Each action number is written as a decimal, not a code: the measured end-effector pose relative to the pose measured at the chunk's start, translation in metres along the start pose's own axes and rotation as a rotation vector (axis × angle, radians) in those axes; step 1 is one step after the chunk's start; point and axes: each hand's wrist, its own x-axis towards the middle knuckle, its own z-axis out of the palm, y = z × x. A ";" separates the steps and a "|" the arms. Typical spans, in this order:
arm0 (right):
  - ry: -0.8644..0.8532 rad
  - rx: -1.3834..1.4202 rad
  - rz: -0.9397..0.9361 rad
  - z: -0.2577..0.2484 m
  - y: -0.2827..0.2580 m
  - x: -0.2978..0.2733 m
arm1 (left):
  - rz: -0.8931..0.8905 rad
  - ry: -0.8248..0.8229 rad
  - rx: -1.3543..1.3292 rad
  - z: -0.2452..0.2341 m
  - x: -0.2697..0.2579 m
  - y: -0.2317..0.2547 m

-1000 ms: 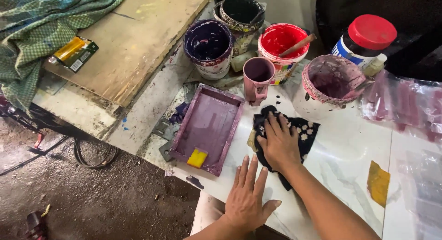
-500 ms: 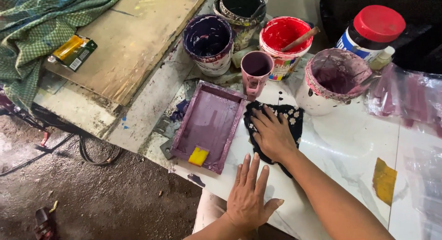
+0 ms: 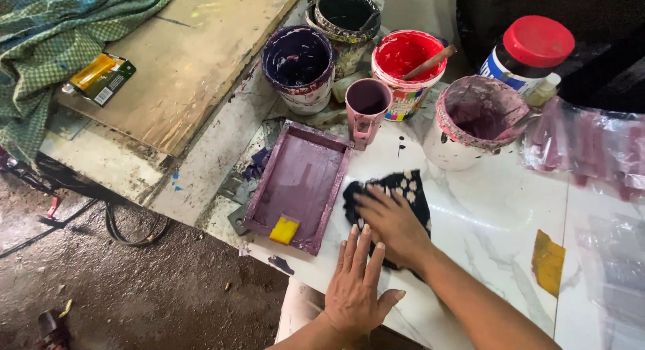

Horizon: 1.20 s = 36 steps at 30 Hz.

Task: The person wipes a white surface with a dark cloth, then places a clear plastic sheet on the table. They move a purple paint tray into position and stir a thick purple substance in a bucket using a stick.

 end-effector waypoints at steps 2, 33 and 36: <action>-0.041 0.024 -0.062 -0.001 -0.013 -0.023 | 0.015 0.027 -0.007 -0.002 0.002 -0.002; -0.042 -0.022 0.361 -0.014 -0.032 -0.136 | -0.003 -0.024 0.045 0.007 -0.001 -0.005; -0.123 -0.350 0.796 -0.028 0.029 -0.117 | 0.002 0.005 0.041 0.004 -0.001 -0.003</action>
